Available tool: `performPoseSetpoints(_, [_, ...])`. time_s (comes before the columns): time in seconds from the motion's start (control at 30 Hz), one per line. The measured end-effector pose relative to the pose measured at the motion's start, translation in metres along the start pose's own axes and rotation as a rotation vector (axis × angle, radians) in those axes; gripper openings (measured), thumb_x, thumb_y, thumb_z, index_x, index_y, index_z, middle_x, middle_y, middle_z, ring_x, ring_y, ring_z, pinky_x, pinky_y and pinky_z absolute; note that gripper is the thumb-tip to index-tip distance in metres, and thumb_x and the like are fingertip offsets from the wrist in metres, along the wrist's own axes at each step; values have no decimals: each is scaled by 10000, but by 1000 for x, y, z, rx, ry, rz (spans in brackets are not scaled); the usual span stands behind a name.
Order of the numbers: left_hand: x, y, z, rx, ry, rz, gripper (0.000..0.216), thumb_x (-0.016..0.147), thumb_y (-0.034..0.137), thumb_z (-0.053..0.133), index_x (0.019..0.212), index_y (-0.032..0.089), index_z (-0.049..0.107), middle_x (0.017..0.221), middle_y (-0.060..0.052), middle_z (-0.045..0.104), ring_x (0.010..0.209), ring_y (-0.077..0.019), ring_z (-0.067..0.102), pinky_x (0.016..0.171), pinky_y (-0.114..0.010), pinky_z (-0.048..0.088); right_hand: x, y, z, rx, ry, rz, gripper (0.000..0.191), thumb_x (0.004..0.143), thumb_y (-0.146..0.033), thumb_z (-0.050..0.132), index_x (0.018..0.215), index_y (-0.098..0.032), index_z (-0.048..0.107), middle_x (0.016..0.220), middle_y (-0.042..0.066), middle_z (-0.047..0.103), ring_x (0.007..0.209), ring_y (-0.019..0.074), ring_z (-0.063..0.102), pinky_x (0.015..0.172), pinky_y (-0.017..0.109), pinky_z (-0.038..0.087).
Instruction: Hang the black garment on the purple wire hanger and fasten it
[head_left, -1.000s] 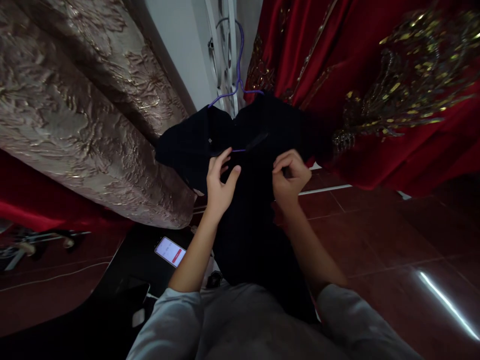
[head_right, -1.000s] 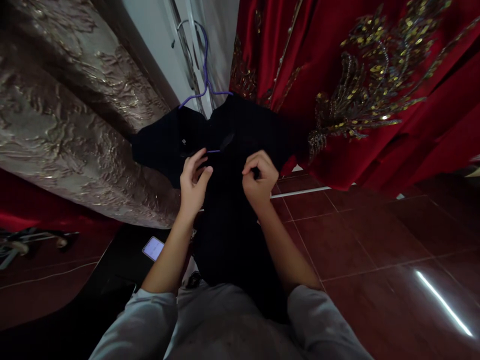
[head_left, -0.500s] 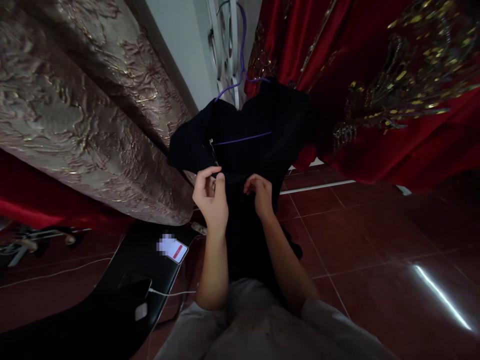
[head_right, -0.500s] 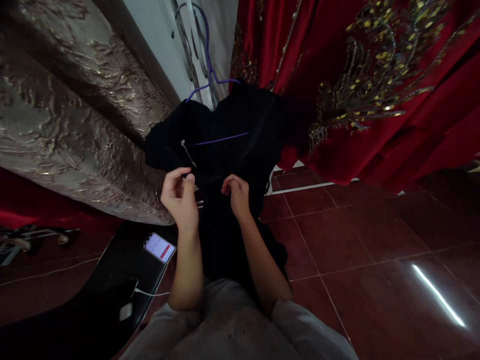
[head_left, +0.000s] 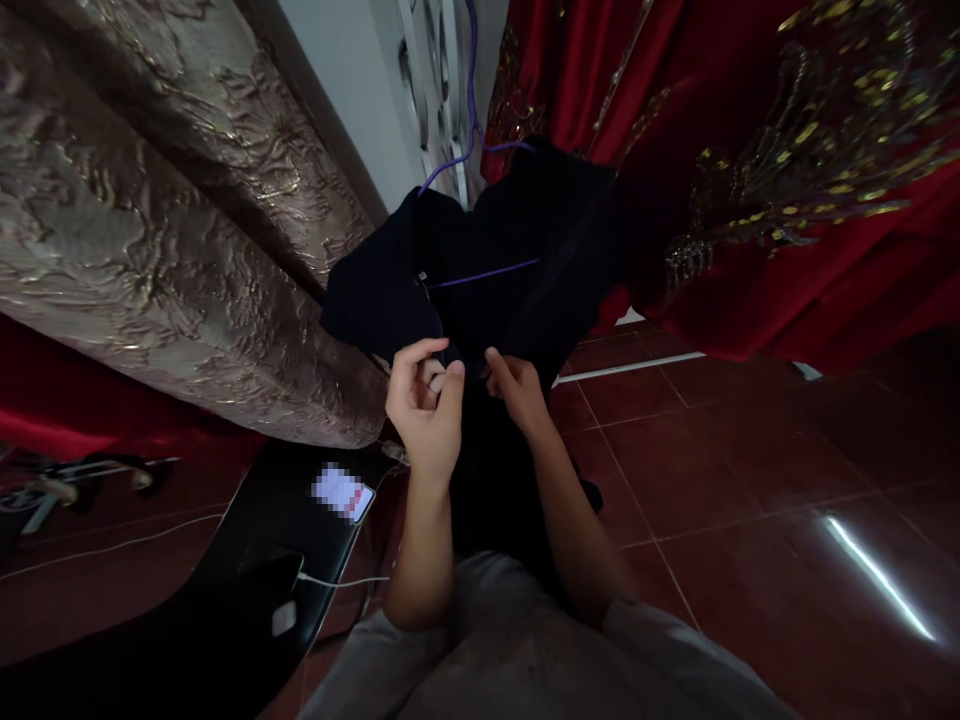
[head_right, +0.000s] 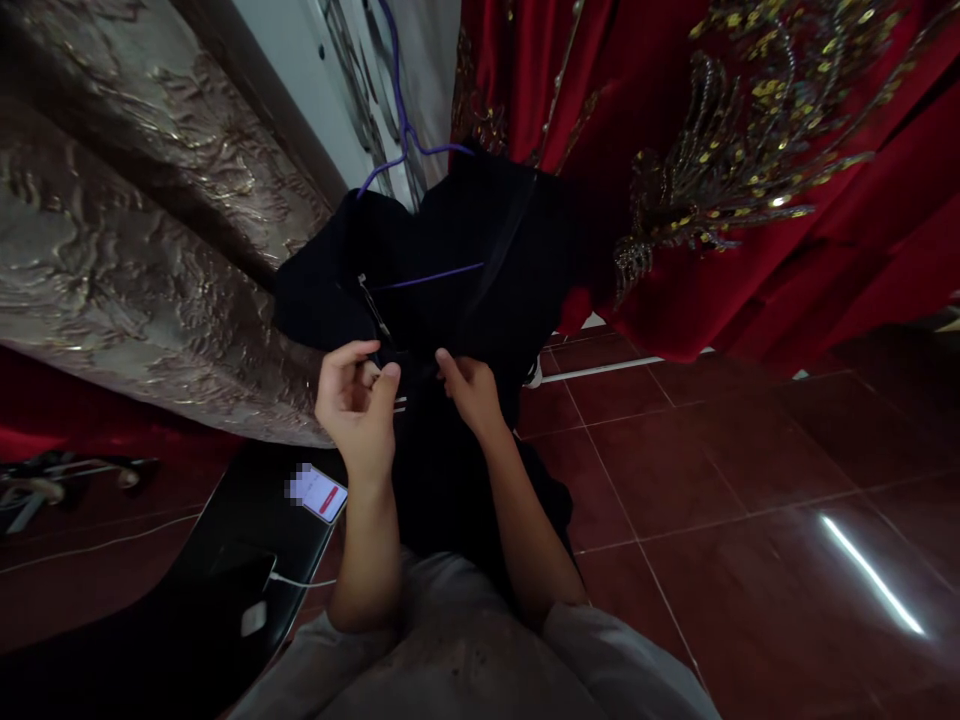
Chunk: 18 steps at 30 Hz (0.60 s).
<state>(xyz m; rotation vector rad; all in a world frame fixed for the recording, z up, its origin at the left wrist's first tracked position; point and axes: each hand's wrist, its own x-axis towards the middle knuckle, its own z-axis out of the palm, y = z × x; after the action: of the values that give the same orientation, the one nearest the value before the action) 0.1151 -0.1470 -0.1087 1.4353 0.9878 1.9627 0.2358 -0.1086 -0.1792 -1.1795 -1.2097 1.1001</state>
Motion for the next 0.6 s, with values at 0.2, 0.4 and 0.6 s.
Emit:
performPoseSetpoints(0.2, [-6,-24,2,-131,15,-68,298,879,138,671,1125,239,536,1016,-30,682,777,-108,659,769,-244,554,0,-4,-5,43,19,23,459,917,-527,632,635,-171,563,543,-24,524,516,91,448,552,246,322])
performPoseSetpoints(0.4, [-8,-70,-17,242,-368,-304,306,806,132,703,1067,207,563,967,-36,698,928,-178,696,864,-296,541,-9,-8,-8,34,-92,-19,434,928,-519,624,688,-157,637,543,-41,486,530,84,430,567,241,322])
performPoseSetpoints(0.6, [-14,-86,1,226,-232,-195,129,901,241,627,808,184,559,757,-6,623,754,-149,644,743,-252,514,7,-32,-8,60,-166,-26,304,923,-376,598,727,-154,667,538,-31,536,515,79,457,569,230,357])
